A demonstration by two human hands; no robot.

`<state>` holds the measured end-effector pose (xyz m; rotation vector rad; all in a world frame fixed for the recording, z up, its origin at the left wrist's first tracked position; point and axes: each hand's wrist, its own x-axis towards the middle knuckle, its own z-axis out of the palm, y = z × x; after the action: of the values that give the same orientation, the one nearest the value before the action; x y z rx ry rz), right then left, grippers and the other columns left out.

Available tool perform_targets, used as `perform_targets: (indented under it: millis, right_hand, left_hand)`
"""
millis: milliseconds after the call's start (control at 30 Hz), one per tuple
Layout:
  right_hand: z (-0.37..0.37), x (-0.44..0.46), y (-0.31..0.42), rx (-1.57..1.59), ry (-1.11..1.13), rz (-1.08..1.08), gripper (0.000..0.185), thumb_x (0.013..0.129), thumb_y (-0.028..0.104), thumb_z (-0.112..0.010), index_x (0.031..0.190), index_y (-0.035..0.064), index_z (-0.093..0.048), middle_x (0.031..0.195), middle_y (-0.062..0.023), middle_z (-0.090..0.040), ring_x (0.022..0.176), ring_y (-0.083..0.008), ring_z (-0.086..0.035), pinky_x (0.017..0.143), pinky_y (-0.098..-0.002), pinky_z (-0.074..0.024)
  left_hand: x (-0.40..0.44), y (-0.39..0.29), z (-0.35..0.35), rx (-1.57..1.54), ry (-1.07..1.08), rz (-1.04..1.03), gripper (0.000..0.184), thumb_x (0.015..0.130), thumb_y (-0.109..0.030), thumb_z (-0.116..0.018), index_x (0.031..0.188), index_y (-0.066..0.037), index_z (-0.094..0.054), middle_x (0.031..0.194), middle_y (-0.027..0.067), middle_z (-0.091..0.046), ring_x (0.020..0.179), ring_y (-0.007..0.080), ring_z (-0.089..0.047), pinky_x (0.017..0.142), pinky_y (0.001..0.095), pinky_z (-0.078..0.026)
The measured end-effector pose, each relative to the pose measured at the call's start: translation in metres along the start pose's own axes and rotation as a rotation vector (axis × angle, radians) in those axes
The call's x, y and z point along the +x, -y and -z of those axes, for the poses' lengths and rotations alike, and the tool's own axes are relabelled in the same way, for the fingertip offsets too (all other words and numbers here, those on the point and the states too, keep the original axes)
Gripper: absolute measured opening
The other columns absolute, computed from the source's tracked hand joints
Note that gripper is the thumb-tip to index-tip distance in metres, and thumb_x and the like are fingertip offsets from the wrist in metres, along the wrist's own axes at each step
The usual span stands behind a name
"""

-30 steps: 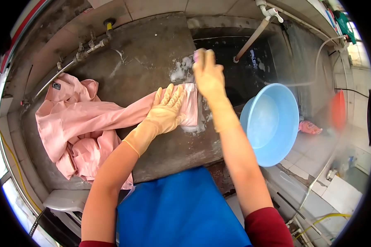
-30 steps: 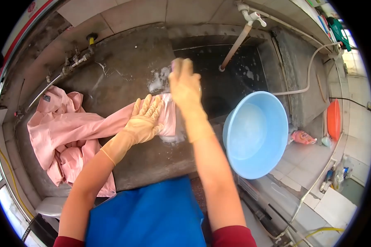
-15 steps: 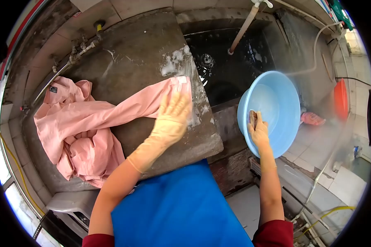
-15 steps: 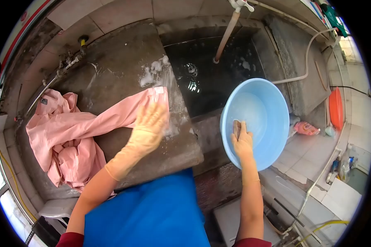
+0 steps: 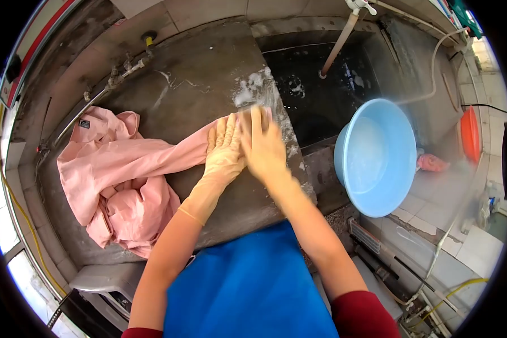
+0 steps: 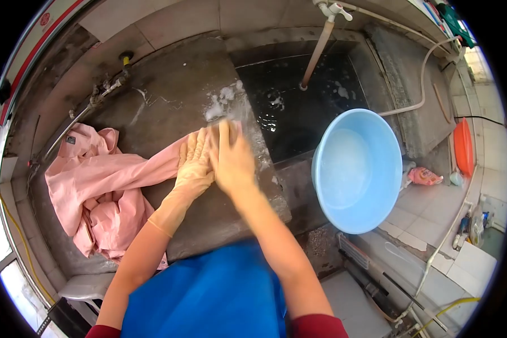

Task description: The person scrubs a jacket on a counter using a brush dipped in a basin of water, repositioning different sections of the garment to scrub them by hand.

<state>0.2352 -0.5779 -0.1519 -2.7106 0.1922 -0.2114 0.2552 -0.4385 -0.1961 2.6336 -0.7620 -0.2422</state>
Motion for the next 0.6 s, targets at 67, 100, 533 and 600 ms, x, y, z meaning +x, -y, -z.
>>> perform_targets:
  millis: [67,100,533,600]
  right_hand:
    - [0.009,0.042,0.014,0.062,0.249,-0.221,0.069,0.097,0.027,-0.061,0.154,0.0070,-0.027,0.133,-0.0338,-0.050,0.106,-0.0497,-0.057,0.092,-0.0536,-0.0492]
    - [0.007,0.033,0.016,0.084,0.211,-0.205,0.067,0.098,0.027,-0.060,0.154,0.0065,-0.029,0.132,-0.0347,-0.050,0.106,-0.0496,-0.057,0.092,-0.0533,-0.0494]
    - [-0.005,-0.063,-0.013,0.067,0.057,0.081,0.061,0.102,0.023,-0.051,0.158,0.0081,-0.031,0.159,-0.0249,-0.033,0.115,-0.0498,-0.053,0.096,-0.0484,-0.0481]
    - [0.033,-0.043,0.008,-0.029,0.319,-0.066,0.066,0.101,0.025,-0.053,0.159,0.0087,-0.025,0.154,-0.0324,-0.035,0.116,-0.0497,-0.053,0.094,-0.0517,-0.0482]
  left_hand:
    - [0.006,-0.012,0.025,-0.150,0.158,0.110,0.094,0.083,-0.026,-0.072,0.161,-0.009,-0.022,0.170,0.0122,-0.014,0.157,0.0356,-0.009,0.126,0.0520,-0.007]
    - [0.008,-0.013,0.028,-0.135,0.212,0.116,0.093,0.085,-0.025,-0.070,0.161,-0.007,-0.021,0.170,0.0119,-0.012,0.157,0.0352,-0.007,0.126,0.0509,-0.006]
    - [0.023,-0.014,0.041,-0.120,0.358,0.162,0.086,0.087,-0.021,-0.063,0.162,-0.013,-0.022,0.171,0.0132,-0.004,0.157,0.0390,0.001,0.126,0.0522,0.001]
    - [0.021,-0.019,0.050,-0.127,0.411,0.174,0.084,0.086,-0.021,-0.062,0.162,-0.020,-0.026,0.171,0.0140,-0.002,0.157,0.0403,0.003,0.125,0.0532,0.002]
